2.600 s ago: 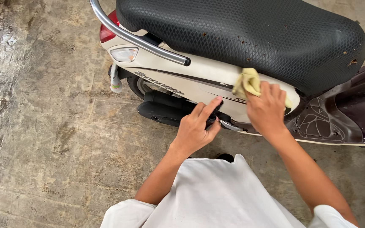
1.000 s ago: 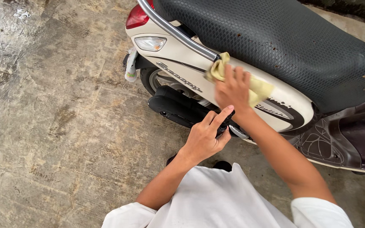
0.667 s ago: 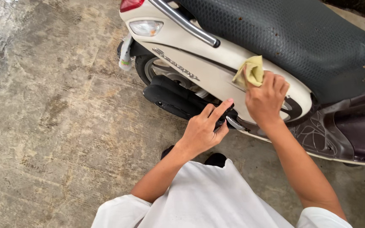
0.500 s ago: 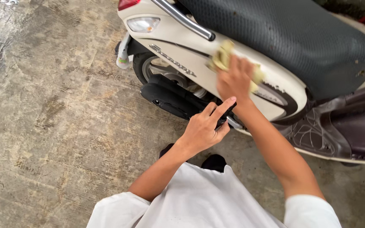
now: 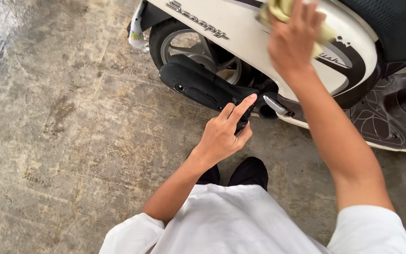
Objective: The person cleans the rear side panel of a white scooter using a yellow cloth and a spray bottle. They repeatedly spray the surface and wipe it down, focusing on the area around the 'Scoopy' and 'Stylish' decals.
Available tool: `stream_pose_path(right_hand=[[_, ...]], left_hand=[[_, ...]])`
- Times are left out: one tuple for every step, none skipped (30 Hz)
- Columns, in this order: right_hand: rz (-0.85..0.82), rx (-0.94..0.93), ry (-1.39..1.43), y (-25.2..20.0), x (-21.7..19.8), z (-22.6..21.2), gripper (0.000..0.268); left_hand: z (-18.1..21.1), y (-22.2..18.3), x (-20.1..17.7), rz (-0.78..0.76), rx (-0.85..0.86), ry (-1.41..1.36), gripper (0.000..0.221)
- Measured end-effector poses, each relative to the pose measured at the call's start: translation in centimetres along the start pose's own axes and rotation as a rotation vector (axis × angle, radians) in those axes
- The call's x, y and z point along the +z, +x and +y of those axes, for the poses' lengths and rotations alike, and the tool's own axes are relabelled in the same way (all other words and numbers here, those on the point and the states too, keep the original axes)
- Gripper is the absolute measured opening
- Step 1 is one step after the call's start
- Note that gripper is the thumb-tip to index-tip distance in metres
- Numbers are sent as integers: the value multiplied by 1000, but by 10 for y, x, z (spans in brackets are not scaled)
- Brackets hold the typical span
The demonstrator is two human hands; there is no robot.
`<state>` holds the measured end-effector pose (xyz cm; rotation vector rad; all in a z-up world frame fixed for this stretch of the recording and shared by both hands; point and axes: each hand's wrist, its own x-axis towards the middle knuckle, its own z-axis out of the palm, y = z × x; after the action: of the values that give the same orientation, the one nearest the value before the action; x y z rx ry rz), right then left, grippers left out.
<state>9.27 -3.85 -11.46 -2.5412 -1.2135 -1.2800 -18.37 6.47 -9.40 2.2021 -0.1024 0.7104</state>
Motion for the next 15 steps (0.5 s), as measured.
stream_pose_path(right_hand=[[5, 9, 54, 18, 11, -14, 28], [50, 1, 47, 25, 13, -22, 22], [91, -10, 40, 31, 15, -32, 17], [170, -38, -28, 35, 14, -33, 19], [246, -60, -97, 32, 12, -36, 22], [188, -55, -72, 20, 8, -36, 16], [125, -51, -49, 2, 2, -31, 13], [88, -48, -56, -14, -4, -25, 14], [52, -46, -66, -30, -11, -19, 15], [41, -44, -107, -48, -19, -15, 16], [30, -48, -144, -58, -21, -17, 19], [35, -39, -179, -58, -17, -22, 19], [38, -32, -208, -54, -10, -29, 20], [41, -25, -236, -48, -4, -35, 21], [38, -18, -198, -35, 5, -45, 16]], left_hand=[[0, -1, -1, 11, 19, -5, 77], [-1, -2, -2, 21, 37, -9, 78], [-2, -3, -4, 36, 42, -15, 76], [-5, -3, -7, 50, 46, -21, 75], [-8, -6, -10, 57, 51, -28, 73], [-11, -9, -14, 73, 66, -42, 73], [-15, -11, -19, 87, 79, -61, 73], [-19, -14, -24, 101, 92, -81, 73], [-22, -19, -30, 96, 88, -91, 73], [-25, -25, -35, 92, 85, -100, 73], [-28, -29, -40, 93, 76, -108, 73], [-31, -32, -45, 87, 88, -110, 73], [-33, -35, -48, 82, 93, -110, 73], [-35, -36, -52, 77, 98, -109, 73], [-35, -38, -55, 75, 101, -102, 73]])
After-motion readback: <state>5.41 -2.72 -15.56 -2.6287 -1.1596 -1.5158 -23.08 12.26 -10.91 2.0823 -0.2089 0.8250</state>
